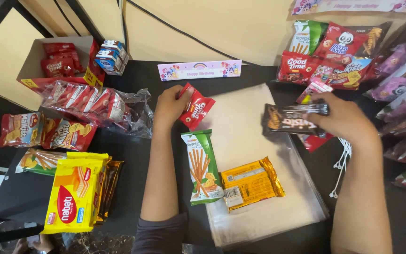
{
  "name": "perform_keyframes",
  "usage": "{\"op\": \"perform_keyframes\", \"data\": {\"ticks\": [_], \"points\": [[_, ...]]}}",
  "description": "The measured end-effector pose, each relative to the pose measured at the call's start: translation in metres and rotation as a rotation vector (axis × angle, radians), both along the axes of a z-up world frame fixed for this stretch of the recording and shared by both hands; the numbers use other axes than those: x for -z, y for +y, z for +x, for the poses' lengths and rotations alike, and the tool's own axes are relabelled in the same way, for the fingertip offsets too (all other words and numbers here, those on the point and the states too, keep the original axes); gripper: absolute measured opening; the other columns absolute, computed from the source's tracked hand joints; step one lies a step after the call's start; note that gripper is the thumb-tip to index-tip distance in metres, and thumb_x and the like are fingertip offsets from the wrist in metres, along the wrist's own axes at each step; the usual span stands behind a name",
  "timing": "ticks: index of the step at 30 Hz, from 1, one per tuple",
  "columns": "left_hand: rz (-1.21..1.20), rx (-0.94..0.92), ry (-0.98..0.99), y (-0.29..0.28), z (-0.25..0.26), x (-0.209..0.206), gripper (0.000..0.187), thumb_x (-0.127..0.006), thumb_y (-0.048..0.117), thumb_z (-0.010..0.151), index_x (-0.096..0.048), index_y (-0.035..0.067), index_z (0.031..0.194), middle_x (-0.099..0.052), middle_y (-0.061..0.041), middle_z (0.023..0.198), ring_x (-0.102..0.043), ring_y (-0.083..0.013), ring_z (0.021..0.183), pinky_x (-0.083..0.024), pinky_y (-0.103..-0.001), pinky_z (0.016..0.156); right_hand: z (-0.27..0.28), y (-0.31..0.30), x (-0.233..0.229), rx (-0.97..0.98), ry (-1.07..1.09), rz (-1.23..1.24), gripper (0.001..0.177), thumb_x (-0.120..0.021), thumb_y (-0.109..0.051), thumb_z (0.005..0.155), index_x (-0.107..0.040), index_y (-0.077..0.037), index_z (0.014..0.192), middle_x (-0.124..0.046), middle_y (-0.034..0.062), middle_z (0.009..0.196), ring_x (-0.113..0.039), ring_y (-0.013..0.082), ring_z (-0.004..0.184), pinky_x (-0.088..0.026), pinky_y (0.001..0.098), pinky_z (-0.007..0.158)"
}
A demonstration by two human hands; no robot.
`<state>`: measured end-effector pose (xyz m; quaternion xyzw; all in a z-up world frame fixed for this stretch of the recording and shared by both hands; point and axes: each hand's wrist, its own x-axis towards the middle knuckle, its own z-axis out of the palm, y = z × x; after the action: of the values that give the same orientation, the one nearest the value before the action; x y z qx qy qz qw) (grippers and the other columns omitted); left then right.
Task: Assembling snack packs by picking up various packaged snacks and placing them into a clear plastic bag.
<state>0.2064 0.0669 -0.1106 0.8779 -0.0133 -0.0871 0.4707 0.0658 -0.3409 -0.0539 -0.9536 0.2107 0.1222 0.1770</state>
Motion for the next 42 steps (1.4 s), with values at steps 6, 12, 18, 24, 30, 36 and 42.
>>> {"op": "perform_keyframes", "data": {"ticks": [6,12,18,24,30,36,42], "points": [[-0.2,-0.03,0.07,-0.011,-0.005,-0.005,0.051,-0.067,0.057,0.102,-0.044,0.017,0.081,-0.074,-0.002,0.078,-0.078,-0.0091,0.083,-0.045,-0.026,0.064,-0.017,-0.034,-0.004,0.113,0.04,-0.03,0.058,-0.078,-0.046,0.091,-0.069,-0.026,0.145,-0.077,0.0229,0.138,-0.072,0.0419,0.124,-0.052,0.0473,0.098],[-0.252,0.019,-0.005,-0.023,-0.004,-0.001,0.05,-0.059,0.057,0.106,-0.053,0.018,0.076,-0.066,0.002,0.067,-0.065,-0.0069,0.065,-0.042,-0.028,0.06,-0.024,-0.059,-0.007,0.129,0.171,-0.06,0.046,-0.076,-0.048,0.097,-0.073,-0.017,0.131,-0.089,0.0233,0.074,-0.081,0.0331,0.091,-0.05,0.0419,0.081],[-0.394,0.034,0.064,-0.048,-0.025,-0.023,0.048,-0.059,0.061,0.1,-0.064,0.016,0.087,-0.08,-0.001,0.083,-0.077,-0.0098,0.078,-0.054,-0.026,0.072,-0.028,-0.11,0.03,0.157,0.046,-0.142,0.07,-0.088,-0.057,0.08,-0.081,-0.019,0.139,-0.078,0.0208,0.141,-0.073,0.0431,0.127,-0.053,0.0484,0.099],[-0.614,0.144,0.185,-0.071,-0.047,-0.039,0.051,-0.059,0.052,0.1,-0.075,0.015,0.131,-0.086,-0.013,0.116,-0.084,-0.0229,0.111,-0.068,-0.032,0.081,-0.042,-0.096,0.021,0.214,-0.044,-0.391,0.062,-0.074,-0.066,0.094,-0.077,-0.02,0.136,-0.087,0.0145,0.115,-0.079,0.0486,0.11,-0.062,0.0579,0.077],[-0.549,0.204,0.282,-0.092,-0.084,-0.073,0.059,-0.06,0.061,0.09,-0.075,0.019,0.128,-0.086,-0.009,0.122,-0.083,-0.0202,0.113,-0.062,-0.028,0.08,-0.058,0.041,-0.079,0.02,-0.342,0.123,0.049,-0.078,-0.048,0.092,-0.078,-0.023,0.135,-0.078,-0.0003,0.141,-0.075,0.0247,0.113,-0.053,0.0431,0.095],[-0.667,0.317,0.263,-0.108,-0.1,-0.066,0.045,-0.061,0.045,0.102,-0.079,0.012,0.127,-0.085,-0.011,0.115,-0.081,-0.0194,0.102,-0.062,-0.028,0.082,-0.041,0.093,-0.057,-0.132,-0.508,0.528,0.048,-0.086,-0.03,0.086,-0.079,-0.016,0.132,-0.084,0.0006,0.126,-0.08,0.0112,0.111,-0.061,0.0275,0.103],[-0.696,0.256,0.328,-0.105,-0.106,-0.074,0.042,-0.066,0.051,0.097,-0.074,0.012,0.108,-0.087,-0.011,0.106,-0.083,-0.0214,0.097,-0.061,-0.029,0.081,-0.045,0.098,-0.055,-0.01,-0.626,0.624,0.027,-0.086,-0.018,0.093,-0.084,-0.012,0.12,-0.086,0.0026,0.107,-0.079,0.0079,0.092,-0.064,0.0235,0.062]]}}
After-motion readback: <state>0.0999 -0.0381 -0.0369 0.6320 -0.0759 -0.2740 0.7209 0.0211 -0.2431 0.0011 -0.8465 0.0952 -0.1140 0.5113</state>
